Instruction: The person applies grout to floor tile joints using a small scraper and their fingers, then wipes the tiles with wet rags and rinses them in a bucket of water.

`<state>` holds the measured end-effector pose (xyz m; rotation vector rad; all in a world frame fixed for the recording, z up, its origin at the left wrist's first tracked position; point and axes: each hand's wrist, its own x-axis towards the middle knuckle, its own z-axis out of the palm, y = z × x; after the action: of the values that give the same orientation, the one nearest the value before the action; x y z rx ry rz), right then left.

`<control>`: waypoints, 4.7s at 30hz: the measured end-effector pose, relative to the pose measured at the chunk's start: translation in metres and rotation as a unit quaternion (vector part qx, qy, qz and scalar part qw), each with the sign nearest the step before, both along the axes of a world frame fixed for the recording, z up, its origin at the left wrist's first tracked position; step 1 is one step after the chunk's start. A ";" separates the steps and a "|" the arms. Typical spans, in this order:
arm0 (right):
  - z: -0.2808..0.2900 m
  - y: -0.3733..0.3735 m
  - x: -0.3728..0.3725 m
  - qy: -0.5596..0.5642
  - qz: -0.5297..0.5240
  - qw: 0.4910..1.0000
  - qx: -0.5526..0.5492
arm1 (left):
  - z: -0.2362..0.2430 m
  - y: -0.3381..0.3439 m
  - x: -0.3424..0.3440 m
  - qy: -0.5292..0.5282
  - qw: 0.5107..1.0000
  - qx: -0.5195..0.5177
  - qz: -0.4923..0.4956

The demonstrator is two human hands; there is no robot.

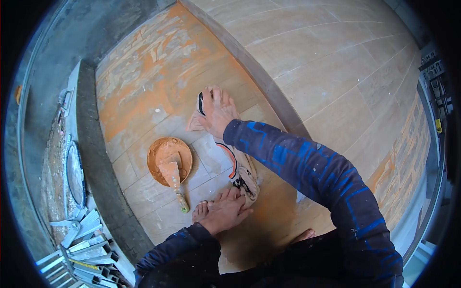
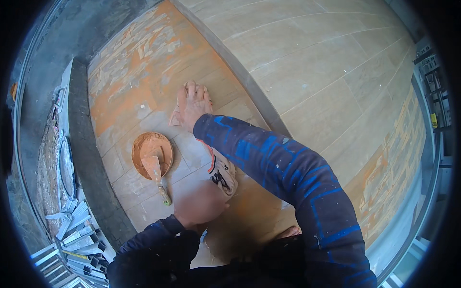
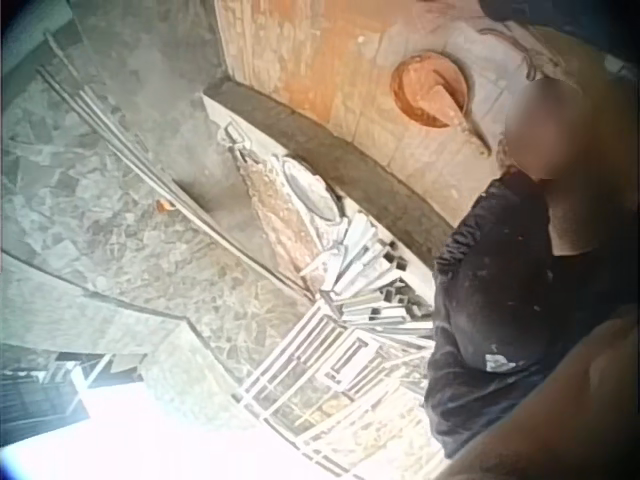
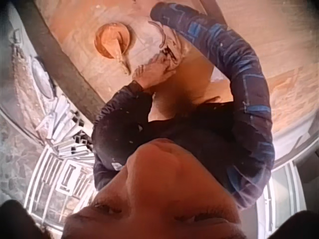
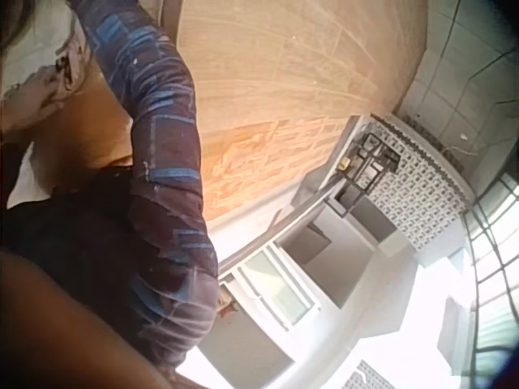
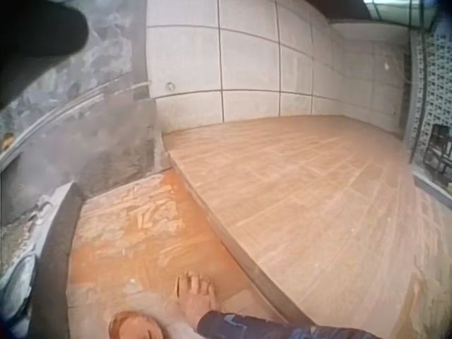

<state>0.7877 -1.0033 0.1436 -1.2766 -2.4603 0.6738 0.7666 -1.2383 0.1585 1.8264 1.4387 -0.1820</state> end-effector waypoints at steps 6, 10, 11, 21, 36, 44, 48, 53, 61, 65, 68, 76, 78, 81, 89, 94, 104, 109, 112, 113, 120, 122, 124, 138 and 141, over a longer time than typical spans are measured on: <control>-0.162 0.055 -0.069 -0.024 0.091 0.985 0.148 | -0.111 0.059 -0.040 -0.086 0.969 0.222 0.067; -0.187 0.179 -0.154 -0.004 0.023 0.971 0.238 | -0.153 0.135 -0.069 -0.008 0.970 0.226 0.085; -0.191 0.210 -0.165 -0.006 0.020 0.971 0.237 | -0.162 0.165 -0.077 -0.012 0.963 0.235 0.132; -0.210 0.333 -0.211 0.014 -0.027 0.963 0.268 | -0.201 0.282 -0.109 0.015 0.915 0.362 0.175; -0.223 0.353 -0.206 0.012 -0.024 0.966 0.258 | -0.211 0.303 -0.103 0.028 0.951 0.267 0.157; -0.227 0.356 -0.205 0.020 -0.026 0.966 0.256 | -0.216 0.307 -0.101 0.026 0.953 0.258 0.160; -0.225 0.356 -0.205 0.026 -0.026 0.967 0.252 | -0.219 0.309 -0.100 -0.008 0.937 0.300 0.178; -0.228 0.359 -0.204 0.037 -0.028 0.964 0.261 | -0.218 0.310 -0.100 -0.003 0.944 0.278 0.175; -0.235 0.360 -0.200 0.044 -0.032 0.963 0.265 | -0.229 0.307 -0.097 0.001 0.942 0.283 0.177; -0.237 0.358 -0.197 0.044 -0.032 0.963 0.264 | -0.234 0.306 -0.095 0.004 0.943 0.285 0.171; -0.234 0.357 -0.197 0.041 -0.044 0.965 0.254 | -0.228 0.305 -0.095 -0.038 0.930 0.301 0.207; -0.216 0.409 -0.172 0.014 -0.161 0.944 0.288 | -0.206 0.343 -0.097 -0.099 0.925 0.298 0.213; -0.211 0.387 -0.152 -0.011 -0.165 0.947 0.276 | -0.201 0.331 -0.100 -0.030 0.938 0.317 0.140; -0.204 0.321 -0.116 -0.033 -0.159 0.959 0.232 | -0.195 0.277 -0.078 -0.096 0.956 0.261 0.096; -0.168 0.108 0.020 -0.094 -0.201 0.959 0.175 | -0.187 0.100 -0.027 -0.185 0.953 0.229 -0.072; -0.160 -0.057 0.131 -0.209 -0.282 0.932 0.095 | -0.182 0.022 -0.014 -0.219 0.923 0.225 -0.223; -0.085 -0.203 0.280 0.030 -0.552 0.812 -0.185 | -0.168 0.012 0.012 -0.353 0.886 0.129 -0.273; -0.096 -0.212 0.301 0.334 -0.535 0.732 -0.260 | -0.167 0.011 0.020 -0.390 0.866 0.121 -0.289; -0.083 -0.190 0.290 0.486 -0.500 0.602 -0.389 | -0.170 0.013 0.023 -0.403 0.850 0.154 -0.302; -0.092 -0.189 0.296 0.378 -0.505 0.685 -0.366 | -0.169 0.015 0.025 -0.395 0.853 0.154 -0.304; -0.101 -0.195 0.254 -0.092 -0.427 0.897 -0.069 | -0.170 0.034 0.020 -0.385 0.858 0.125 -0.316; -0.116 -0.198 0.252 -0.109 -0.382 0.917 -0.026 | -0.174 0.032 0.023 -0.390 0.859 0.117 -0.311; -0.134 -0.200 0.248 -0.072 -0.361 0.925 -0.094 | -0.179 0.028 0.024 -0.395 0.859 0.109 -0.307; -0.154 -0.197 0.232 -0.095 -0.405 0.907 -0.065 | -0.176 0.035 0.025 -0.339 0.876 0.092 -0.329; -0.154 -0.195 0.231 -0.100 -0.406 0.907 -0.054 | -0.176 0.033 0.025 -0.337 0.879 0.100 -0.322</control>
<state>1.0188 -1.1986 -0.0107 -2.2829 -1.7441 0.4558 0.7917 -1.2057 -0.0173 2.1805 0.3508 0.2728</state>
